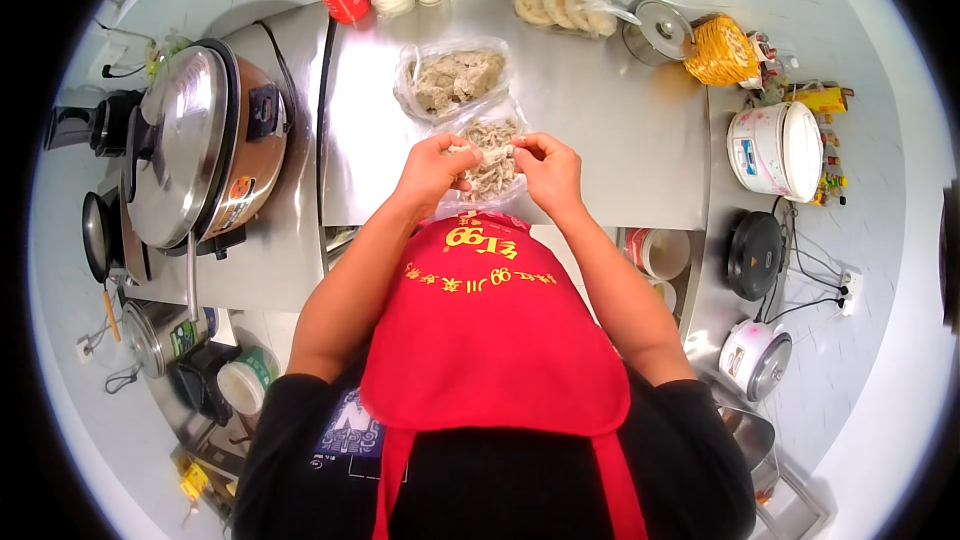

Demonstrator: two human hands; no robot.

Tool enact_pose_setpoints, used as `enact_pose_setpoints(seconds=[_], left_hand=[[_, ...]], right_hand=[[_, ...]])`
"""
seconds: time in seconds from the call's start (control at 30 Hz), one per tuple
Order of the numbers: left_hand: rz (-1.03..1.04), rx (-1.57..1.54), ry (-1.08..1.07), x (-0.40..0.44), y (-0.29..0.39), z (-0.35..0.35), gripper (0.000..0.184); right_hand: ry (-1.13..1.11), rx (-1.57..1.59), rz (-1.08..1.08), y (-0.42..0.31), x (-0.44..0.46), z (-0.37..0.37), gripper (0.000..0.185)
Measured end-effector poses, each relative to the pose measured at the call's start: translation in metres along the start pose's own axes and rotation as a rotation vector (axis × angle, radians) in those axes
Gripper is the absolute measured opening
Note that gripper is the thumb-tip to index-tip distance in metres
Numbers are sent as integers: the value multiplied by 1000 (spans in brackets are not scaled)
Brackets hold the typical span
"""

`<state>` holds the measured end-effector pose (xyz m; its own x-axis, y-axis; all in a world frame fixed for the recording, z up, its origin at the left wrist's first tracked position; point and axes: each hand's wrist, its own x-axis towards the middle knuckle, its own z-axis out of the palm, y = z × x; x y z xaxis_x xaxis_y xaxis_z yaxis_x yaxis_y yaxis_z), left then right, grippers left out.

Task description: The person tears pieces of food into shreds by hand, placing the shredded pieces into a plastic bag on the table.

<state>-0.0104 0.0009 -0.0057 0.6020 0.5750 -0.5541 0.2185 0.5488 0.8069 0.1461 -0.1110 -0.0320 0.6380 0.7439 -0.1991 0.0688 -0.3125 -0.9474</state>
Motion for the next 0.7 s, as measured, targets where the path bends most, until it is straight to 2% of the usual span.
enact_pose_setpoints(seconds=[0.1,0.23,0.43,0.53,0.6,0.7], left_hand=[[-36,-2,24,2,-1,-5,20],[-30,-3,56,4,-4,-9,21],[-67,15,40,6,-2,-10,26],[-58,27,33,4,-3,-8,29],[-37,16,36,4,-3,-7,30],[-55,-59,-17,3,-1,-9,32]], right_hand=[[-81,0,76,2,2,-4,13],[-44,-22,85,3,6,-5,13],[-143,68,139,3,10,-2,16],[-186,26,112,2,13,0,20],[-182,-228,-41,0,16,-2,22],[-198,-133,-28,-10,12,3,23]])
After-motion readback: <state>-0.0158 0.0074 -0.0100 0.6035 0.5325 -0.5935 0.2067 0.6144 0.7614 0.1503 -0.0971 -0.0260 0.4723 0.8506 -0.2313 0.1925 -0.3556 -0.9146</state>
